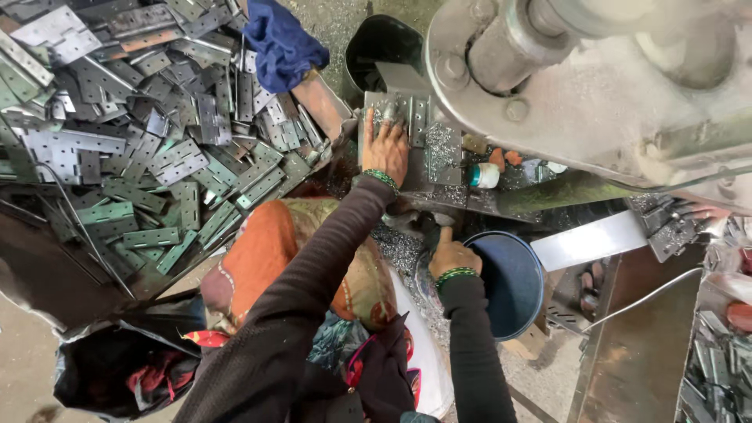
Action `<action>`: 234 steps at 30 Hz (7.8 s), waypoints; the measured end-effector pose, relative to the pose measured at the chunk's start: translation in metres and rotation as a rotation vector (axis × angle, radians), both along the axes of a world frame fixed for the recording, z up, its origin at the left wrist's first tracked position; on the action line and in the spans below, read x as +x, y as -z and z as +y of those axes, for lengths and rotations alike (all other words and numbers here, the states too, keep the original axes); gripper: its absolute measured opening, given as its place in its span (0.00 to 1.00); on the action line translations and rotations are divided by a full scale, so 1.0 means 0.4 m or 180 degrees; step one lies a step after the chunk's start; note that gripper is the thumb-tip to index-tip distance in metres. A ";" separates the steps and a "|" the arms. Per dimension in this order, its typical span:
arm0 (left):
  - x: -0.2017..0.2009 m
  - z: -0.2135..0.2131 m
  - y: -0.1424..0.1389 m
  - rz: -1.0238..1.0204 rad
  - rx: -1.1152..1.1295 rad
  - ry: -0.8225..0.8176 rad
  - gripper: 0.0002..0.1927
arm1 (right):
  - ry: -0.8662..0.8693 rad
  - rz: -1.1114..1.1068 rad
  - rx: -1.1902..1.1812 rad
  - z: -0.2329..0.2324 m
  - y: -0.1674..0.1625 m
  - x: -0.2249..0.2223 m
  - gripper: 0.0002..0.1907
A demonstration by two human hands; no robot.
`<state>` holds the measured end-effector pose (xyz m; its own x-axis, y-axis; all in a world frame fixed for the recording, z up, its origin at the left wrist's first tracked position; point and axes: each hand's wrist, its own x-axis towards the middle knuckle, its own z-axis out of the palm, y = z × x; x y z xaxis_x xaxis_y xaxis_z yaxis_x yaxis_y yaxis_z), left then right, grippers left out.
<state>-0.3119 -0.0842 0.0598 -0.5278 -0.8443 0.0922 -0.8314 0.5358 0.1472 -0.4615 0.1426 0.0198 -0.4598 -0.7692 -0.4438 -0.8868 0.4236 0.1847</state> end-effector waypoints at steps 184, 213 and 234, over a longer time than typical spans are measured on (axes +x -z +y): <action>0.033 0.031 0.020 0.0816 -0.0220 -0.0101 0.29 | 0.0564 -0.0840 -0.0391 0.047 0.169 0.064 0.34; 0.065 -0.003 -0.050 -0.0378 0.0222 0.0417 0.42 | 0.0376 -0.0506 -0.0170 0.035 0.031 0.019 0.34; 0.023 0.123 -0.081 0.1230 0.0675 -0.0434 0.19 | 0.0691 -0.0841 -0.0229 0.026 0.135 0.018 0.40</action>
